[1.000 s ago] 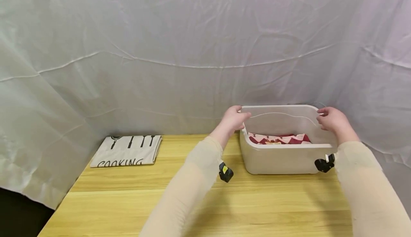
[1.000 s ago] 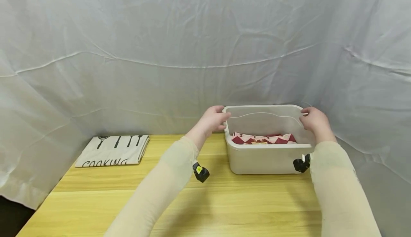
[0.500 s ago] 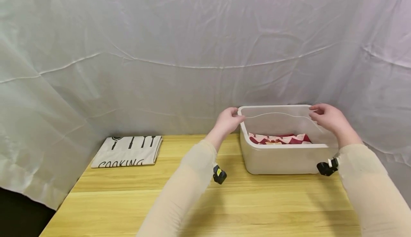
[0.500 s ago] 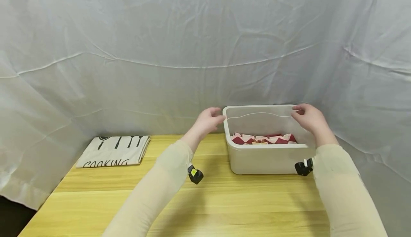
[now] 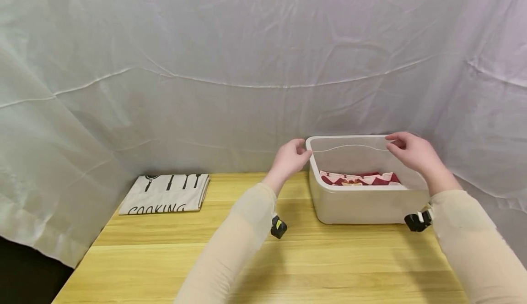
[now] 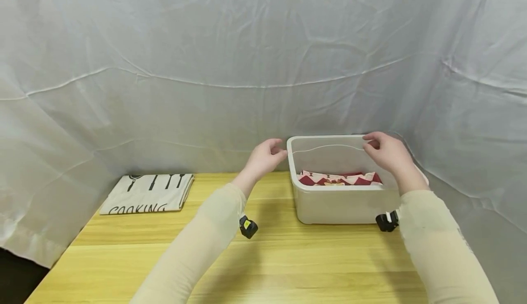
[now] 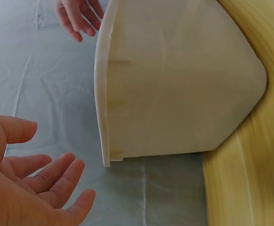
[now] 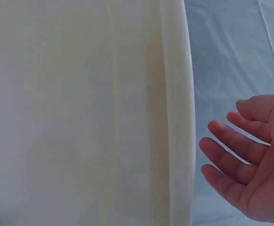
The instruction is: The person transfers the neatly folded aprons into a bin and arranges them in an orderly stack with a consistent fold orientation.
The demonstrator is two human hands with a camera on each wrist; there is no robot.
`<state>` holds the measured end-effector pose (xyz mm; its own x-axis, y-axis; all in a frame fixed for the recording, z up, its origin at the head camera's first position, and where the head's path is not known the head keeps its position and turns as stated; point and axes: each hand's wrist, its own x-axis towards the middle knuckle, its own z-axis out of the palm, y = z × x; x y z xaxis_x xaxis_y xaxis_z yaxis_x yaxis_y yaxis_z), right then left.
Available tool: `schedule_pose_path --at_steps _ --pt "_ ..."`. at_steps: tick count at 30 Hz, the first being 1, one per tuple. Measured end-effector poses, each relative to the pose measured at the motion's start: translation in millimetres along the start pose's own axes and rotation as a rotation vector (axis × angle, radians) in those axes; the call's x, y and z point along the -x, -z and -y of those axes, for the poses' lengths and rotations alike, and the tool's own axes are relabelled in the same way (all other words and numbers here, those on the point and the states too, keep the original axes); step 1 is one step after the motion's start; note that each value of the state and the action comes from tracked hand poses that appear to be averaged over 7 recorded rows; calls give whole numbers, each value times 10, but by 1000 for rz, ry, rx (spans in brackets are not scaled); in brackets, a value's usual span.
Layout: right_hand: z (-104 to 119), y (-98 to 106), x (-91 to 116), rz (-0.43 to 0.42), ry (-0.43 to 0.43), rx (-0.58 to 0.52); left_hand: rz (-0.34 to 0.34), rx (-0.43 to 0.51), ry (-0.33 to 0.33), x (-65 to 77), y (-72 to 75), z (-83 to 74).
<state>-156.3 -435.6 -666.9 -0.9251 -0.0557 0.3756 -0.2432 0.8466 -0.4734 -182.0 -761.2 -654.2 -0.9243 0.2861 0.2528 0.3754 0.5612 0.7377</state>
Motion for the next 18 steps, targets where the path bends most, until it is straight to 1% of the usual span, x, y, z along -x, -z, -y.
schedule_pose_path --at_steps 7,10,14,18 --pt "114 -72 -3 -7 52 43 -17 -112 -56 39 8 85" --pt "161 -101 -7 -10 69 53 -22 -165 -65 51 9 124" --pt "246 -129 -1 -11 84 57 -35 -259 -70 75 22 150" --pt "339 -160 9 -45 141 56 -48 -330 -75 96 25 170"
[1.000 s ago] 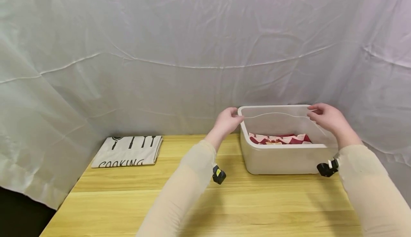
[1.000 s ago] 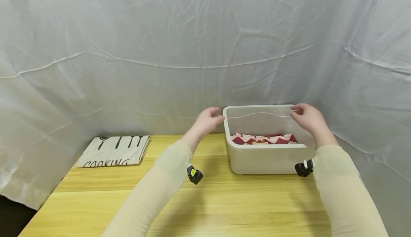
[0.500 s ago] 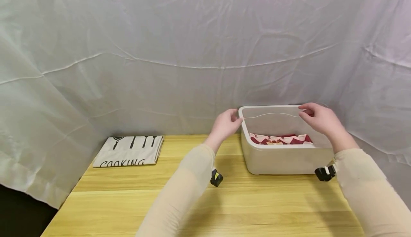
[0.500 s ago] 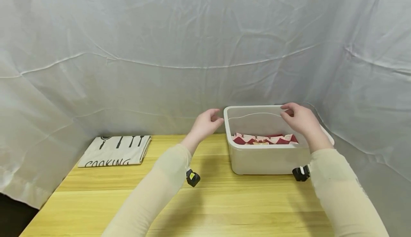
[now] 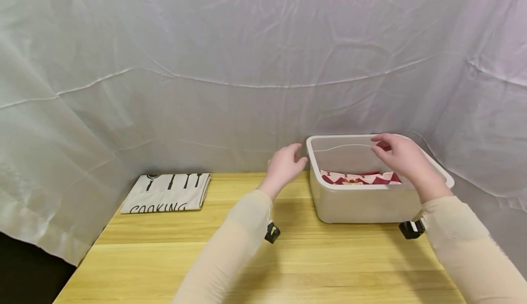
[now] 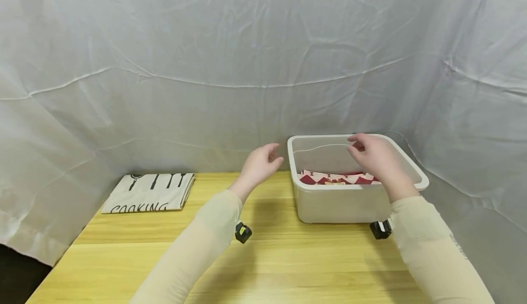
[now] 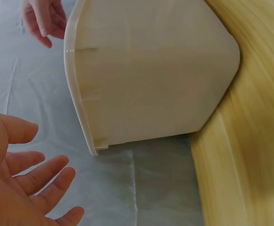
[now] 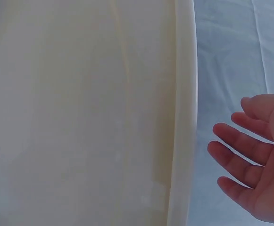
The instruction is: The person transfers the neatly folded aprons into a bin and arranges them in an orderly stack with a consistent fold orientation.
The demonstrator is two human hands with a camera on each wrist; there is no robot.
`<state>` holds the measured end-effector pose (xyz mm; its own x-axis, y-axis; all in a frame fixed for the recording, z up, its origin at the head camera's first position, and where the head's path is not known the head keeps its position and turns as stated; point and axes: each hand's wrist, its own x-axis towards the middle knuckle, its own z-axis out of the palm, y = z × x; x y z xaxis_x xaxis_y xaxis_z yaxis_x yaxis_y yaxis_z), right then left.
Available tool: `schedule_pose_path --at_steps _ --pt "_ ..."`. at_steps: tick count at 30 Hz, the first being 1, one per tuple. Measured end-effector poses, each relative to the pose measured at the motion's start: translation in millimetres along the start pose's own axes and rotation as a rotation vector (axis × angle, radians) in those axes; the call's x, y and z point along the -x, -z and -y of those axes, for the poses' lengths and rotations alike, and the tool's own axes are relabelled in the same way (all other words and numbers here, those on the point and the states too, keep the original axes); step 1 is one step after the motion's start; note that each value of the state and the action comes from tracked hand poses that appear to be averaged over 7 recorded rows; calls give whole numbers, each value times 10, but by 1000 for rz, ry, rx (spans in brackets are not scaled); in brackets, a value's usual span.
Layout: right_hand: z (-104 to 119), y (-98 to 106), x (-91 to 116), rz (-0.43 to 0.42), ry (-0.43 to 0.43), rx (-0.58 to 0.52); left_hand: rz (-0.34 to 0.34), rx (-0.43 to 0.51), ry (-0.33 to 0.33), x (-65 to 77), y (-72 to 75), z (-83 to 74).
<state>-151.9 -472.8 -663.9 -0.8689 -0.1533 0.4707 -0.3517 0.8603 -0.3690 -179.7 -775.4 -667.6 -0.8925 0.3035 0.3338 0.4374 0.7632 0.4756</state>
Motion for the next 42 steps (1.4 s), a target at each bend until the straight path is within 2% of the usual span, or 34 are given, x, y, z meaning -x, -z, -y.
schedule_pose_path --at_steps 7,14,21,27,31,42 --pt "166 -73 12 -74 110 23 -24 -67 -11 52 -30 46" --pt "381 -167 50 -148 208 43 -76 -184 -67 109 -103 123" --pt "564 -291 79 -223 279 40 -130 -326 -130 178 -112 229" --pt "679 -410 105 -290 338 27 -179 -446 -172 244 -132 414" --pt "745 -484 116 -317 390 26 -197 -469 -186 282 -142 549" --pt "999 -730 172 -359 511 -21 -182 -480 -114 376 -98 965"
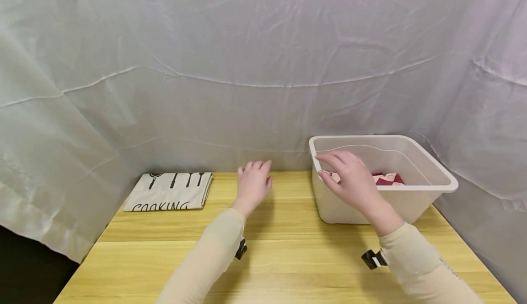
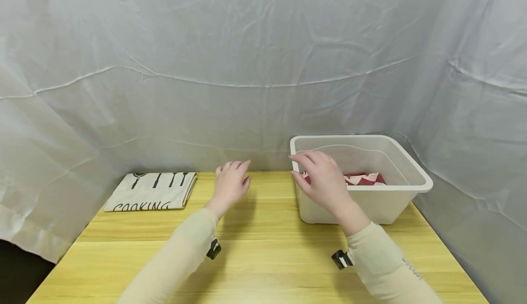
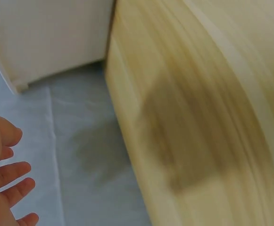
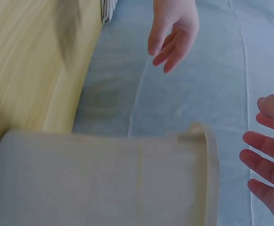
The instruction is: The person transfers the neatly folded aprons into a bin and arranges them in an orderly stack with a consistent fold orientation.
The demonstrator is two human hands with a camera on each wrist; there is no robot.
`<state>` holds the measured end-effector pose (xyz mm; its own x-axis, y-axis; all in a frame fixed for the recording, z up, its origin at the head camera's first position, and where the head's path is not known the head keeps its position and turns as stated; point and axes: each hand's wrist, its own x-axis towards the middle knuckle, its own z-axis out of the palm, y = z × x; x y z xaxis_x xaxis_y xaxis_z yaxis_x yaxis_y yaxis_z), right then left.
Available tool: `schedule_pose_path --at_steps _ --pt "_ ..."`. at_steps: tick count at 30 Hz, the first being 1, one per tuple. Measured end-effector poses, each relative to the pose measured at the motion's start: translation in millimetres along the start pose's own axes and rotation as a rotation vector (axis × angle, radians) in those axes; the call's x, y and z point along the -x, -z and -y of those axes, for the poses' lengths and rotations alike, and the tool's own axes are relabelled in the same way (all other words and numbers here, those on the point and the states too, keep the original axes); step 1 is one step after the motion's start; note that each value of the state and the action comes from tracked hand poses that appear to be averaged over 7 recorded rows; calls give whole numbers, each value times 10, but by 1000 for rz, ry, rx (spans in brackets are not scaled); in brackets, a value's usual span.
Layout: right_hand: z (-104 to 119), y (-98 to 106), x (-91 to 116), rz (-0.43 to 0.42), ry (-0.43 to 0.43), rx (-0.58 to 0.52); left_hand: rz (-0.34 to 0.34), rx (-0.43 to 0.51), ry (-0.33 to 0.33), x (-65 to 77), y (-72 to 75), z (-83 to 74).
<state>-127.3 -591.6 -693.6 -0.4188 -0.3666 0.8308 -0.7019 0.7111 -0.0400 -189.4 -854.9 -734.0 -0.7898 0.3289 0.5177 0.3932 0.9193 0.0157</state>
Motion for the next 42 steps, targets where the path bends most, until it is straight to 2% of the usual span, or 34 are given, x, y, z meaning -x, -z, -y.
schedule_pose_path --at_steps 12,20,28,35,42 --pt "242 -290 -10 19 57 -29 55 -5 132 189 -111 554" --pt "423 -436 18 76 60 -51 105 13 202 335 -78 803" --pt "523 -637 87 46 113 -72 116 10 251 483 -103 1072" --pt "569 -816 192 103 71 -62 130 21 316 583 -120 1268" --pt "603 -976 267 179 -20 -72 151 45 370 666 -108 1451"
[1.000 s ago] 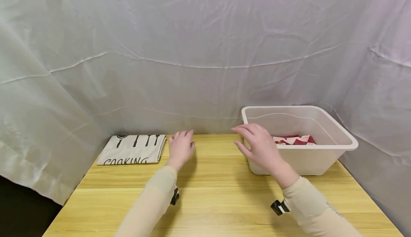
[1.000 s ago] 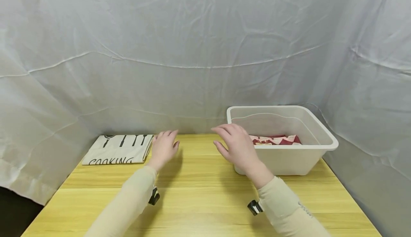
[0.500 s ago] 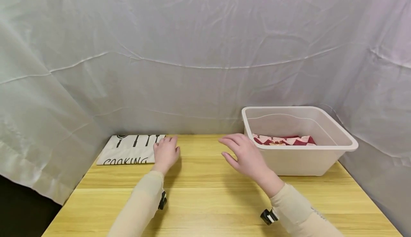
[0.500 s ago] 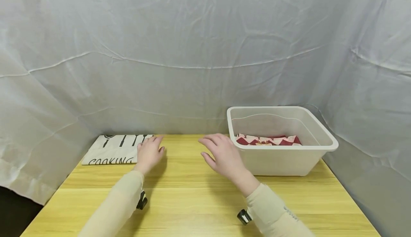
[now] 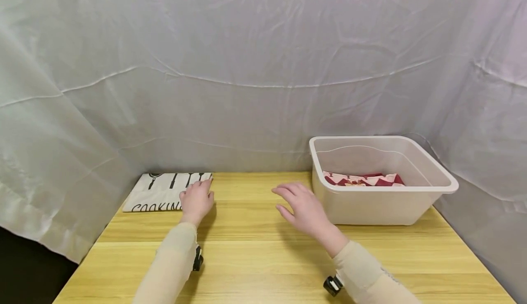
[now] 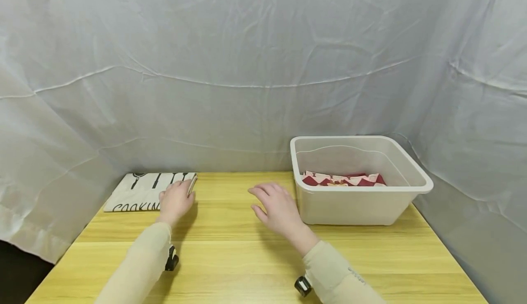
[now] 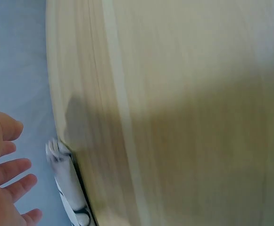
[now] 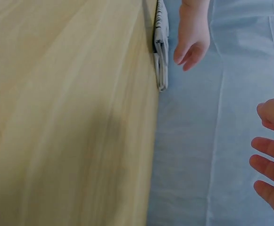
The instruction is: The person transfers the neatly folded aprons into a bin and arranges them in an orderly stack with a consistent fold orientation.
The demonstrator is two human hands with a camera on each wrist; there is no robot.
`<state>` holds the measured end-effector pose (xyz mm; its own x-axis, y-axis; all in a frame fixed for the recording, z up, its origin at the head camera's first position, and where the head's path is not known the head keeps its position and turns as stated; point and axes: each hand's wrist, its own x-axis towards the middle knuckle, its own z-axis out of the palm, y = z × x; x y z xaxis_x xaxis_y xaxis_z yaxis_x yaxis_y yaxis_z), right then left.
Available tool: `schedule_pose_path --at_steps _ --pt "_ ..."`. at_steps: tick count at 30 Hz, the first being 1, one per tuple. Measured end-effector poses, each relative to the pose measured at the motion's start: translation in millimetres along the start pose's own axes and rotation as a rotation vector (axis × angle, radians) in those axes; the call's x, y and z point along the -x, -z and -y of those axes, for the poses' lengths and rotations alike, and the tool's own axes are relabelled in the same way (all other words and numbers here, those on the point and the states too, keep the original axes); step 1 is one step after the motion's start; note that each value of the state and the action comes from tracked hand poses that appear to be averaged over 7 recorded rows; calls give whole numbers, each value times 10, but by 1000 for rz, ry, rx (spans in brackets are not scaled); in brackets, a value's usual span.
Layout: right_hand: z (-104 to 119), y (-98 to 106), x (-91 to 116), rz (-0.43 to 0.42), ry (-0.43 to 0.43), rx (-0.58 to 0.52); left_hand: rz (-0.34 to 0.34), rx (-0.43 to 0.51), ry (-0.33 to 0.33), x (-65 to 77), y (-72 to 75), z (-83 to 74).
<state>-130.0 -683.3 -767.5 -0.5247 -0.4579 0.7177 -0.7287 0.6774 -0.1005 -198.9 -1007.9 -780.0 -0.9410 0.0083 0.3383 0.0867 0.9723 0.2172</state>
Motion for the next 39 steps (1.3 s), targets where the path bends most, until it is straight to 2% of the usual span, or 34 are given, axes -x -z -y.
schedule_pose_path --at_steps 10,15,19,24,31,35,39 --pt "28 -147 23 64 -108 -67 76 34 106 39 63 357" --pt "31 -206 8 65 -125 -89 113 18 111 71 112 491" --pt "35 -245 -8 87 -151 -106 178 11 110 97 142 541" --pt "56 -289 -39 118 -193 -140 239 5 105 112 177 546" --pt "74 -335 -76 153 -248 -192 267 -17 92 143 176 503" --pt "69 -359 -82 143 -268 -227 278 -35 53 172 179 410" --pt "54 -386 -85 150 -297 -243 279 -47 14 222 170 250"
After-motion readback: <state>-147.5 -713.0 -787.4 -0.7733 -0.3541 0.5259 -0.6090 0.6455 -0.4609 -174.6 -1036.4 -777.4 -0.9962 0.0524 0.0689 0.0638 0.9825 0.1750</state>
